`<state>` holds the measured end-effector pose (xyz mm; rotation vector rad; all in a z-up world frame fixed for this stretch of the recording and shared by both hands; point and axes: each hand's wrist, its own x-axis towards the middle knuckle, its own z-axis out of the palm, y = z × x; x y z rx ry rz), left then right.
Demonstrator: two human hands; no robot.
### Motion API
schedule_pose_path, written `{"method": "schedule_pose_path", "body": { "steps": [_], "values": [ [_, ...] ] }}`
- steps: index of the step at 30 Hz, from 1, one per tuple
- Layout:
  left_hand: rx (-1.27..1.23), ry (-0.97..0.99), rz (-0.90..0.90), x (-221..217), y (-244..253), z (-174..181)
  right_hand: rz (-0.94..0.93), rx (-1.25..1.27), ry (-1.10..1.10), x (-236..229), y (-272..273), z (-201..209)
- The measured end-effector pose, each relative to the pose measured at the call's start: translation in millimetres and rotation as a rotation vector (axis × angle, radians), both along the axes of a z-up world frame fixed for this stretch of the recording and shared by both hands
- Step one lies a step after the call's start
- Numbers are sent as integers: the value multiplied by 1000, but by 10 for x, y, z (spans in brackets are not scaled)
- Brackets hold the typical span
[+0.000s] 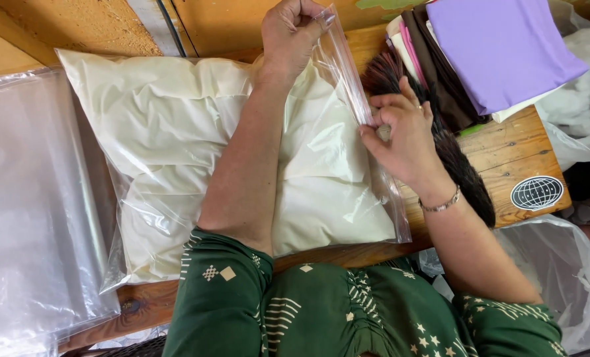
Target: The person places a folded white garment into a clear plastic bag, seals the zip closure, and uses a feather duster to smooth and press the contents. The sealed package is then placed into a grey plastic basket.
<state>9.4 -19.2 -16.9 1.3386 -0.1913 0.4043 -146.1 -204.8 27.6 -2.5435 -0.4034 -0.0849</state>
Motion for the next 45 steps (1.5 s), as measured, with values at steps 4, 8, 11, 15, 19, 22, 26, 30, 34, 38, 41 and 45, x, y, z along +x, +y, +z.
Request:
{"method": "schedule_pose_path", "body": {
  "steps": [4, 8, 11, 15, 19, 22, 26, 30, 34, 38, 41, 45],
  "values": [
    [49, 3, 19, -33, -2, 14, -17, -3, -57, -364, -72, -137],
    [57, 46, 18, -138, 5, 156, -37, 16, -55, -655, -174, -188],
    [49, 73, 21, -150, 3, 180, -65, 38, -20, -879, -179, -151],
    [66, 65, 24, -123, -29, 144, -71, 17, -18, -1085, -225, -249],
    [-8, 5, -11, -108, -53, 134, -51, -4, -58, -1233, -244, -327],
    [-19, -23, -16, -123, -20, 158, -40, -42, -138, -1326, -277, -385],
    [-94, 7, -22, -142, -4, 207, -17, -41, -171, -1445, -360, -381],
    [-89, -2, -31, -137, -30, 187, 58, 51, -233, -1489, -336, -259],
    [-36, -8, -25, -144, -25, 251, 66, 24, -174, -1500, -379, -316],
    [225, -54, 44, -231, -23, 367, 27, -185, -262, -1528, -512, -552],
    [311, -204, 110, -192, -55, 320, 52, -191, -302, -1516, -529, -528],
    [474, -264, 214, -294, -132, 464, 32, -247, -345, -1487, -520, -526]
  ]
}}
